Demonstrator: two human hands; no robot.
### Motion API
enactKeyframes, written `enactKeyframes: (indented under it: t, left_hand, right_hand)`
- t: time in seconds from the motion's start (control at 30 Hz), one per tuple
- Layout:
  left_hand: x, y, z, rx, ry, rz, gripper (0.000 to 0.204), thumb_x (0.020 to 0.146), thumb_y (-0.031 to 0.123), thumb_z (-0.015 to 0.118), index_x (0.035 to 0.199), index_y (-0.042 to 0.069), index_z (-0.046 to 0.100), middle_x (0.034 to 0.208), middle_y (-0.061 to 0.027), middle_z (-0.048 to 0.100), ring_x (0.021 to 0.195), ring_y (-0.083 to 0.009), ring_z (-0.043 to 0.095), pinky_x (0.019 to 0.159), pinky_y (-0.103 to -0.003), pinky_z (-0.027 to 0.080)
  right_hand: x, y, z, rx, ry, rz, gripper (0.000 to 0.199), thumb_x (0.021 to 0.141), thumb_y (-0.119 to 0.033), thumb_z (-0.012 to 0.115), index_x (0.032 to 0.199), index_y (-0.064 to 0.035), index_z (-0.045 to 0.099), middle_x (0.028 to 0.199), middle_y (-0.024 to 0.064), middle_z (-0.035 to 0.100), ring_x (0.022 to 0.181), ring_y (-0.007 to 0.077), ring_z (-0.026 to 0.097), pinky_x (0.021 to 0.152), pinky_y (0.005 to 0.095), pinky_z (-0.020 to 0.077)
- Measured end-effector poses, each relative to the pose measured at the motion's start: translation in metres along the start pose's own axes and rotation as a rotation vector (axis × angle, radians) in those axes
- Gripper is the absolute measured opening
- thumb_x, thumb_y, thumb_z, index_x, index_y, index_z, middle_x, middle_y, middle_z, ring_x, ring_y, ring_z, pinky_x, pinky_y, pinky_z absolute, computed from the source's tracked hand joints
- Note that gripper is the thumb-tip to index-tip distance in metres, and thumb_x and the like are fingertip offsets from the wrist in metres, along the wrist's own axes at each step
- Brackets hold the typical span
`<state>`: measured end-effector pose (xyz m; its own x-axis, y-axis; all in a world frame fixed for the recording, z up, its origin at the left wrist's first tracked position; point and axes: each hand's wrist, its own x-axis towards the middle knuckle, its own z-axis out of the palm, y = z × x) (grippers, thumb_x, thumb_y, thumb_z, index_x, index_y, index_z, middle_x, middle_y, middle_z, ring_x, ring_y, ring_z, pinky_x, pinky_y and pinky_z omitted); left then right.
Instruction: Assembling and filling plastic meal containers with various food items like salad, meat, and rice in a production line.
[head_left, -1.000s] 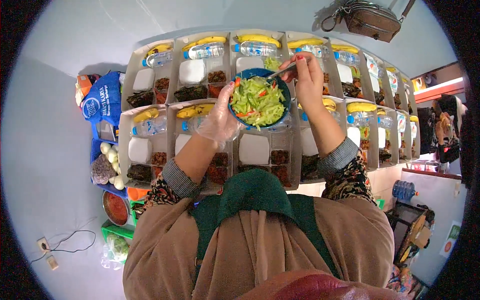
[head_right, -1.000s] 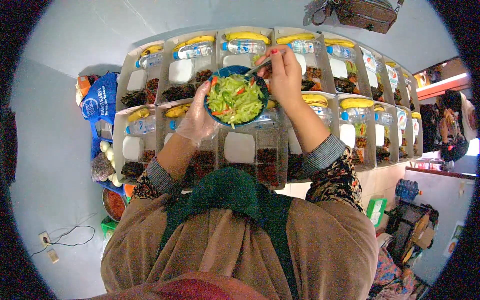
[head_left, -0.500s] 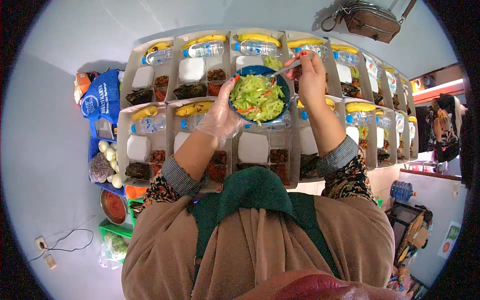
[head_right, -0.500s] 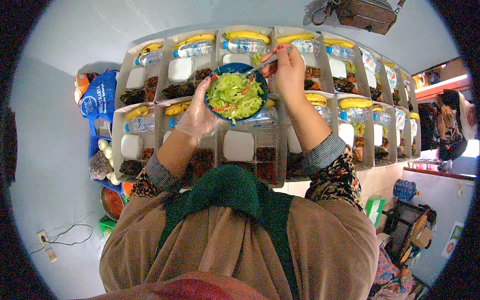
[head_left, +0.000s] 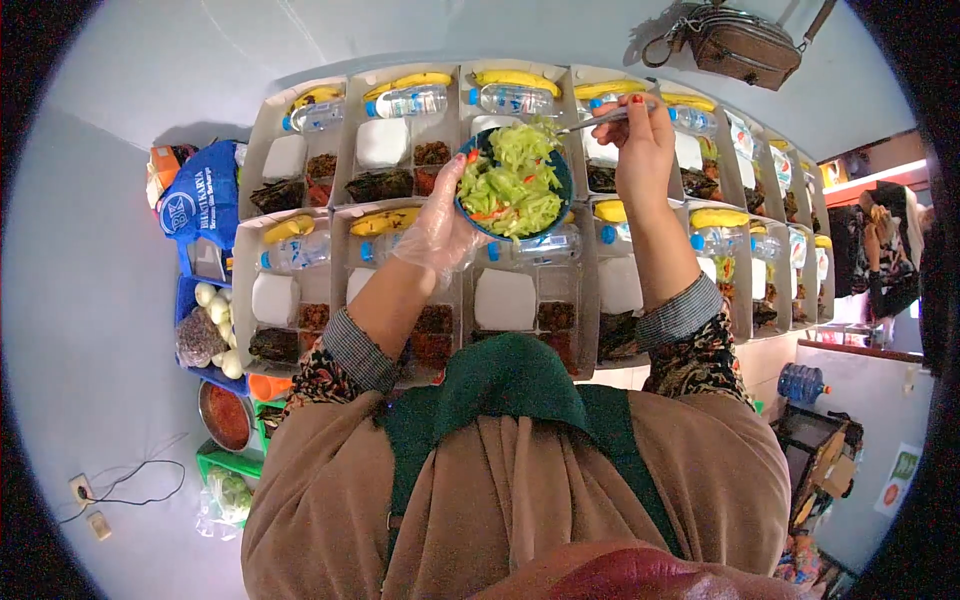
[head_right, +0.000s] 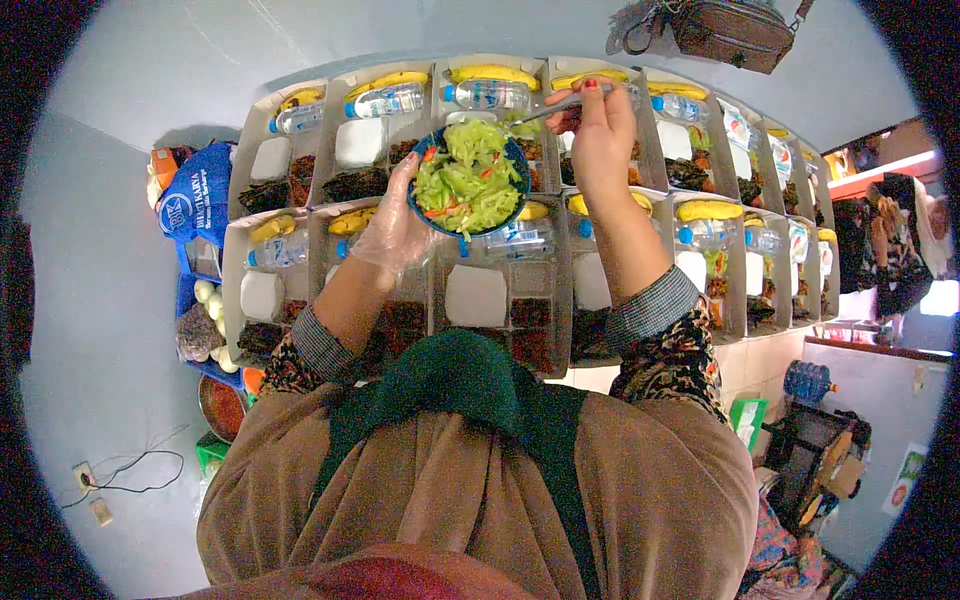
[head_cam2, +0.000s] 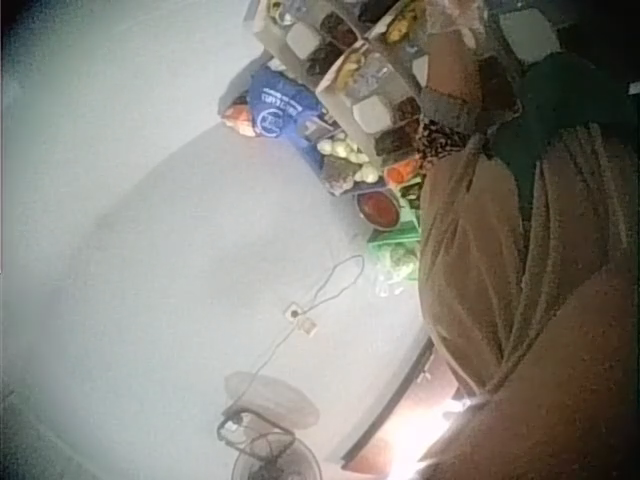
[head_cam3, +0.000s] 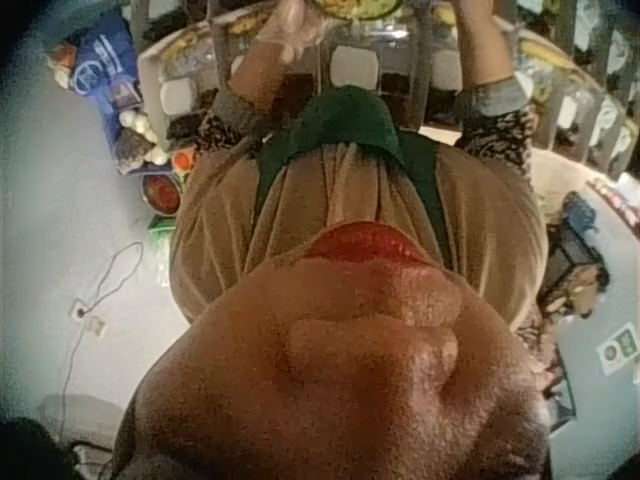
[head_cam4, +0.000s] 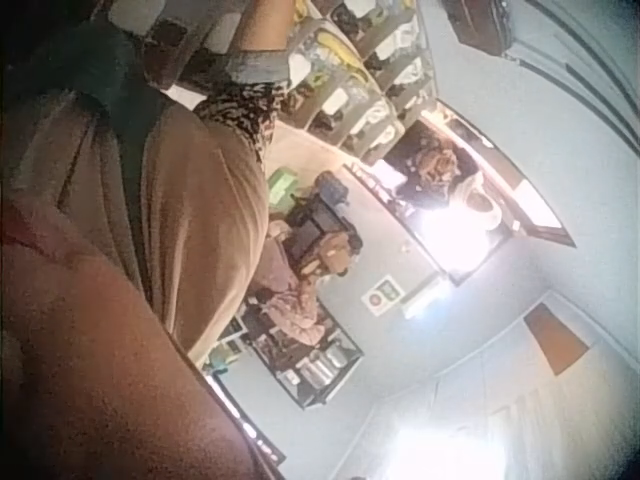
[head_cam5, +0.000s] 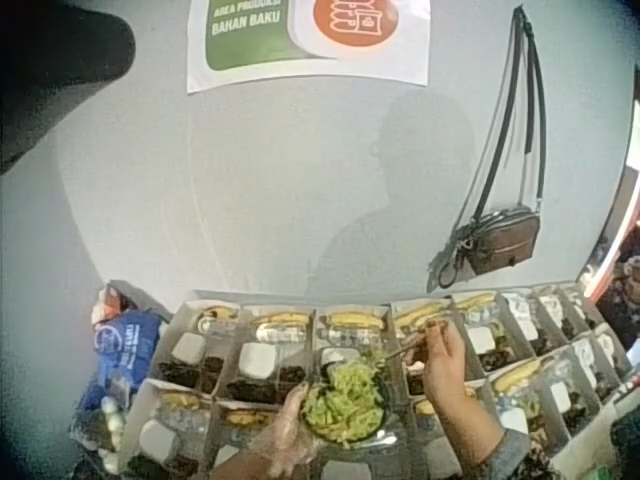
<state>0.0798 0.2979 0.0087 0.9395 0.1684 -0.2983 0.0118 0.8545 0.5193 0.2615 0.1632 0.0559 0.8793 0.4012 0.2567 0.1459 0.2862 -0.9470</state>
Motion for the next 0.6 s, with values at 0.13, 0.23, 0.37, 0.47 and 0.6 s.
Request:
enactKeyframes:
  t: [0.13,0.23,0.37,0.47,0.6]
  left_hand:
    - [0.003,0.003,0.003,-0.023,-0.013,0.009,0.055,0.092,0.048,0.04,0.129,0.008,0.042,0.128,-0.0115,0.05,0.115,-0.0272,0.051,0.094,-0.047,0.044]
    - [0.003,0.004,0.005,-0.016,-0.008,0.022,0.054,0.092,0.047,0.04,0.128,0.007,0.043,0.127,-0.0125,0.05,0.114,-0.0275,0.052,0.094,-0.047,0.044]
    - [0.005,0.002,0.004,0.008,0.009,0.038,0.053,0.093,0.046,0.039,0.128,0.006,0.043,0.126,-0.0134,0.051,0.114,-0.0282,0.052,0.094,-0.047,0.044]
    - [0.007,0.0,-0.001,-0.033,0.015,0.034,0.053,0.093,0.047,0.039,0.128,0.007,0.043,0.126,-0.013,0.051,0.114,-0.0278,0.052,0.094,-0.047,0.044]
    - [0.006,0.002,-0.003,-0.001,-0.02,0.019,0.055,0.092,0.048,0.04,0.13,0.008,0.04,0.131,-0.012,0.046,0.119,-0.027,0.048,0.096,-0.05,0.041]
  right_hand:
    - [0.0,0.007,0.001,-0.04,-0.015,-0.024,0.014,0.097,-0.016,0.037,0.094,-0.0044,0.045,0.078,0.0139,0.063,0.055,0.0143,0.057,0.051,0.0256,0.0469]
    - [-0.002,0.007,0.002,-0.09,-0.045,-0.078,0.014,0.097,-0.015,0.037,0.094,-0.004,0.045,0.078,0.0134,0.063,0.055,0.0143,0.057,0.051,0.0256,0.0469]
    - [0.0,0.013,0.003,-0.075,-0.036,-0.007,0.015,0.097,-0.015,0.036,0.093,-0.0036,0.045,0.078,0.0136,0.063,0.054,0.0145,0.057,0.051,0.0261,0.0461]
    - [0.003,0.015,0.004,-0.014,-0.005,0.101,0.016,0.097,-0.016,0.036,0.093,-0.0039,0.045,0.079,0.0148,0.063,0.054,0.0153,0.056,0.051,0.0266,0.0456]
    - [0.009,0.016,-0.001,0.061,0.052,0.18,0.015,0.097,-0.016,0.037,0.092,-0.0044,0.046,0.081,0.0171,0.064,0.055,0.0168,0.056,0.052,0.027,0.0455]
